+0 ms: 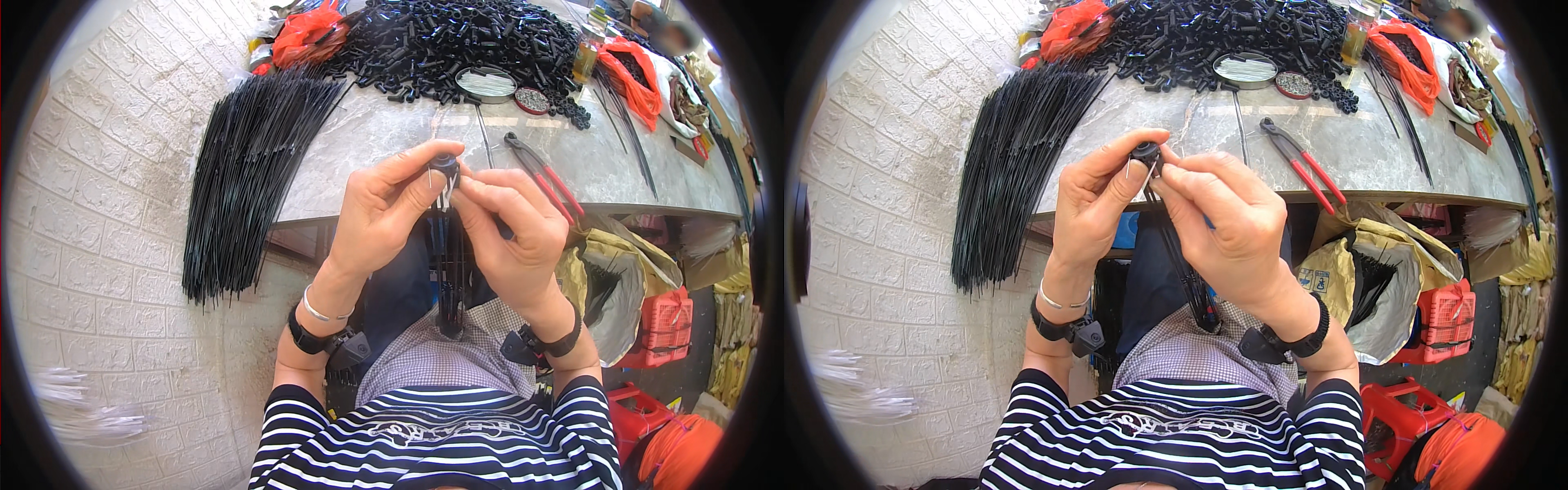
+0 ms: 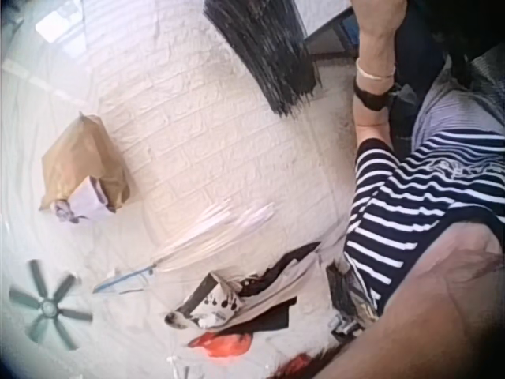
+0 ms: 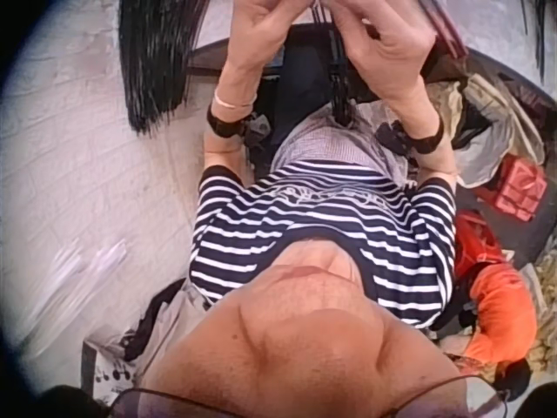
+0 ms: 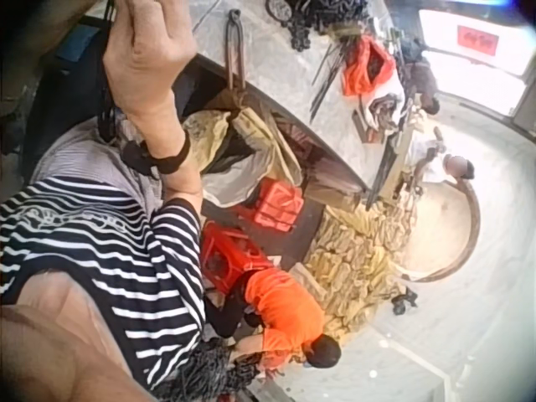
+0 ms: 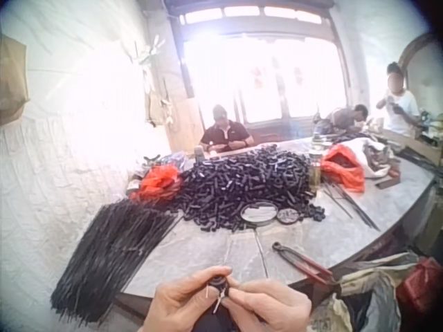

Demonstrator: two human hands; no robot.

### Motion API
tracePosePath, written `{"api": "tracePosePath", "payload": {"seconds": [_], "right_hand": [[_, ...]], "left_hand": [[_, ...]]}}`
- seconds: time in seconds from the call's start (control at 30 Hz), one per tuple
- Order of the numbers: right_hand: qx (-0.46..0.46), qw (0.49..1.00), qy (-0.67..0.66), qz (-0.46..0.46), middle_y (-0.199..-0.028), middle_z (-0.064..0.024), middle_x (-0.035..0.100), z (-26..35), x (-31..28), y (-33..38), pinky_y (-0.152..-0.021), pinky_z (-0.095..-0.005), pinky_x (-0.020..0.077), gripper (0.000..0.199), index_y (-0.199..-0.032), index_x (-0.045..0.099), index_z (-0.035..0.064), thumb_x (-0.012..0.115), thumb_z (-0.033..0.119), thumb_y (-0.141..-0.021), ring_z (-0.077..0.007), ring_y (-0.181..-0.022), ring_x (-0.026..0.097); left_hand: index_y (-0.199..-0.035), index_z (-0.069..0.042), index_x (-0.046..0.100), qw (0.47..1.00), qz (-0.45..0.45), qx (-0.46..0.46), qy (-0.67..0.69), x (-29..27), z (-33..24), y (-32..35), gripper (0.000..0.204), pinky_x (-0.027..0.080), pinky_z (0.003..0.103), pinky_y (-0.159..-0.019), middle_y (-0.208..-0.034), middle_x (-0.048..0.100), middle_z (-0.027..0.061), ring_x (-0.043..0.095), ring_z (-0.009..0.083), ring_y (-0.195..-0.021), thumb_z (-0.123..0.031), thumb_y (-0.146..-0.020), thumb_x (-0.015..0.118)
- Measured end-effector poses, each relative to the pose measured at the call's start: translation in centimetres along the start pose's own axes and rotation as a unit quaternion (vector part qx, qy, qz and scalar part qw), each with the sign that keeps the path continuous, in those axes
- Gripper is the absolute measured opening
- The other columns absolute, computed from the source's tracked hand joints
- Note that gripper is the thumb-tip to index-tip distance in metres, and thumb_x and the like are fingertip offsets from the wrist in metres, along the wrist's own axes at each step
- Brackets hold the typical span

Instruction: Assembling black umbrella ribs and plastic components using thread and pliers.

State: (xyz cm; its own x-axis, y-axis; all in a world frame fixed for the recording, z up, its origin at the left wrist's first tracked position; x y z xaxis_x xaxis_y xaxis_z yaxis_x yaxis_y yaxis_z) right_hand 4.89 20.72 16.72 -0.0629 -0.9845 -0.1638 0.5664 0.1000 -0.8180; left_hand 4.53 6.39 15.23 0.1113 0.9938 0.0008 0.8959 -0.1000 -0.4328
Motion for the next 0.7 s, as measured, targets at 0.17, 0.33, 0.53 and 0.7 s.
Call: {"api": "tracePosePath", "payload": {"seconds": [0.17,0.33,0.53,0.7], "right_hand": [[-0.042,0.999,0.023,-0.006,-0.080,-0.0139,0.065,0.2,0.2,0.0,-0.058,-0.0282,0.0510,0.017,-0.084,0.065,-0.0034,0.072,-0.007,-0.069,-0.0242,-0.068,0.065],[-0.074,0.993,0.085,-0.032,-0.081,-0.0141,0.066,0.3,0.4,0.2,-0.058,-0.0298,0.0516,0.016,-0.084,0.065,-0.0034,0.072,-0.006,-0.070,-0.0246,-0.068,0.065],[-0.036,0.996,0.078,0.007,-0.084,-0.0136,0.064,-0.7,0.1,0.4,-0.059,-0.0268,0.0534,0.022,-0.096,0.063,-0.0035,0.070,-0.005,-0.074,-0.0229,-0.070,0.066],[0.083,0.993,-0.070,0.043,-0.090,-0.0121,0.065,-0.7,0.2,0.9,-0.063,-0.0251,0.0557,0.028,-0.104,0.064,-0.0028,0.070,-0.002,-0.076,-0.0161,-0.075,0.066]], "left_hand": [[-0.120,0.005,0.057,1.000,-0.006,-0.001,0.002,-0.1,0.4,0.2,0.030,0.050,0.023,-0.082,-0.105,0.065,0.0101,0.061,0.0117,-0.094,-0.004,-0.092,0.055],[-0.122,-0.001,0.059,0.993,-0.028,-0.017,-0.114,0.2,0.0,0.4,0.030,0.044,0.019,-0.071,-0.098,0.065,0.0056,0.056,0.0069,-0.084,-0.002,-0.092,0.053],[-0.122,0.002,0.057,0.977,-0.007,-0.010,-0.213,-0.3,-0.8,0.5,0.033,0.048,0.019,-0.075,-0.100,0.067,0.0098,0.060,0.0084,-0.088,-0.003,-0.089,0.059],[-0.115,-0.003,0.064,0.997,-0.031,-0.034,-0.063,-1.0,0.0,0.2,0.034,0.049,0.023,-0.071,-0.092,0.064,0.0037,0.060,0.0089,-0.082,-0.004,-0.081,0.068]]}}
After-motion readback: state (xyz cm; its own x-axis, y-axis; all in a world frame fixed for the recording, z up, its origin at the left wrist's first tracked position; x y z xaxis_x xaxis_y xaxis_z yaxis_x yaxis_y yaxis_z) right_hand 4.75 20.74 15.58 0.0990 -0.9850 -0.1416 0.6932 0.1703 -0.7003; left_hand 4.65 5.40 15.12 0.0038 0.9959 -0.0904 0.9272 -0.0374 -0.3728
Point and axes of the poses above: each hand's wrist, its own y-axis away from the middle knuckle, its own x-axis out of the palm, z = x × y, the point moved 6 cm from there along -y, towards the middle knuckle
